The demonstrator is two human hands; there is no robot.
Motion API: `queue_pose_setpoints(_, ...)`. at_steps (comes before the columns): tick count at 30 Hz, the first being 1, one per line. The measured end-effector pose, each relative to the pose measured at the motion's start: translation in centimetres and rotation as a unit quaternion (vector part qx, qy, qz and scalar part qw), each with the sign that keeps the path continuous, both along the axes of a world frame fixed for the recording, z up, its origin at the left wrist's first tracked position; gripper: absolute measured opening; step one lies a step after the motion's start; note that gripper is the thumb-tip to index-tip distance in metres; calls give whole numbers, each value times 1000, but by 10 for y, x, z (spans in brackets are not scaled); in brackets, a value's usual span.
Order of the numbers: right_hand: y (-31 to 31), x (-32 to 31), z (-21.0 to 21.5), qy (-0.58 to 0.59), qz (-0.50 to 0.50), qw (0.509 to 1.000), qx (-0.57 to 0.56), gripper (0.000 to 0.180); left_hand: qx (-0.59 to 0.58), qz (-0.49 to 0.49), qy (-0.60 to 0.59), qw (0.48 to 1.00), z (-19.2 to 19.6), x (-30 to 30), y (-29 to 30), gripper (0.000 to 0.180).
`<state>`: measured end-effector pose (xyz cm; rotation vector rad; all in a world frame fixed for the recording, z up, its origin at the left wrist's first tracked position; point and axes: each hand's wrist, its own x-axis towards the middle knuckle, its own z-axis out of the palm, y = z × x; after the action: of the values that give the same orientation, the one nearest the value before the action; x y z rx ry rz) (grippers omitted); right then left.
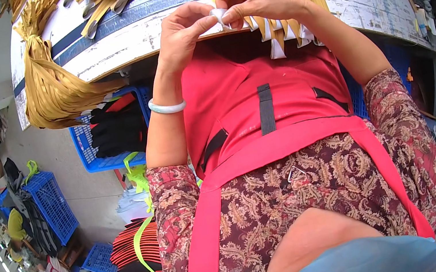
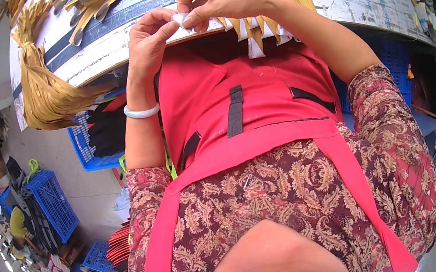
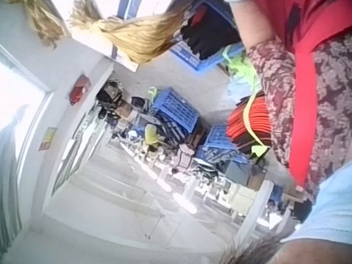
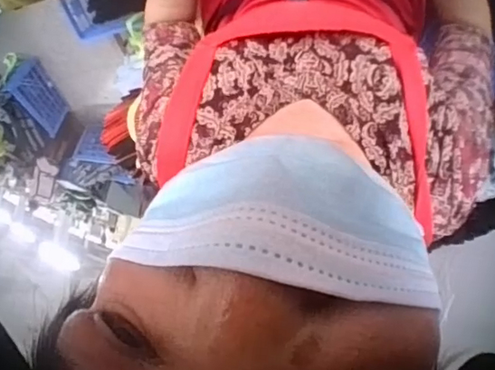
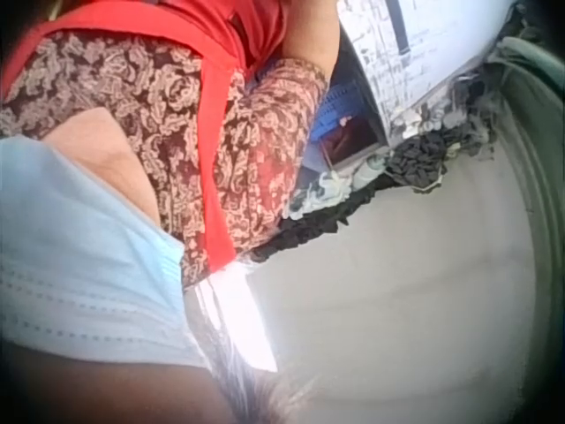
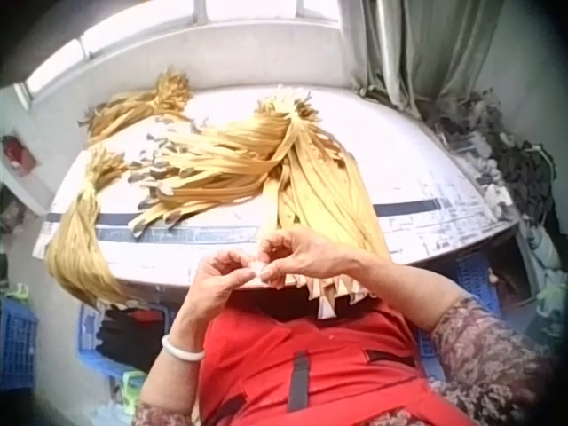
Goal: Attach white plastic tabs or pulls to yellow fabric straps at a workbench.
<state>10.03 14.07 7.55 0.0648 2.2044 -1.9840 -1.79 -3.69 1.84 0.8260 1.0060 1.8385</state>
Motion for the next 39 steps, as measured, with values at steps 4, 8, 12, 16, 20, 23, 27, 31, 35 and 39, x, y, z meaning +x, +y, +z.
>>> queue_pose_setpoints(4, 0, 1, 12, 7, -7, 1000, -30, 20, -16, -11, -29, 999, 13, -1, -4, 11)
queue_pose_setpoints(8, -14, 1, 7, 102, -78, 981, 144, 14, 4, 101, 41, 994, 5, 9, 0, 10)
queue_pose_setpoints(12, -32, -15, -33, 311, -186, 845, 393, 12, -47, 342, 362, 866, -14, 23, 15, 13)
queue_pose_setpoints(16, -20, -10, -55, 279, -275, 855, 339, 10, -83, 265, 301, 912, -8, 32, 7, 12)
queue_pose_setpoints(20, -26, -2, -45, 241, -250, 933, 98, 13, -54, 193, 180, 963, 4, 15, 0, 18)
queue_pose_setpoints(23, -32, 1, -32, 245, -209, 945, 65, 15, -67, 124, 158, 977, -2, 4, -7, 13)
queue_pose_setpoints(27, -28, 6, -27, 153, -265, 952, 16, 22, -34, 160, 338, 927, 8, 7, -4, 4)
queue_pose_setpoints(31, -34, 13, -18, 150, -222, 955, 131, 25, -51, 188, 448, 873, 8, 17, -2, 6)
queue_pose_setpoints(35, -16, 20, -15, 150, -232, 936, 220, 23, -49, 215, 412, 884, 14, 1, -14, 3)
queue_pose_setpoints(39, 37, 44, -21, 156, -375, 896, 179, 23, -73, 508, 123, 850, 17, -74, -69, 10)
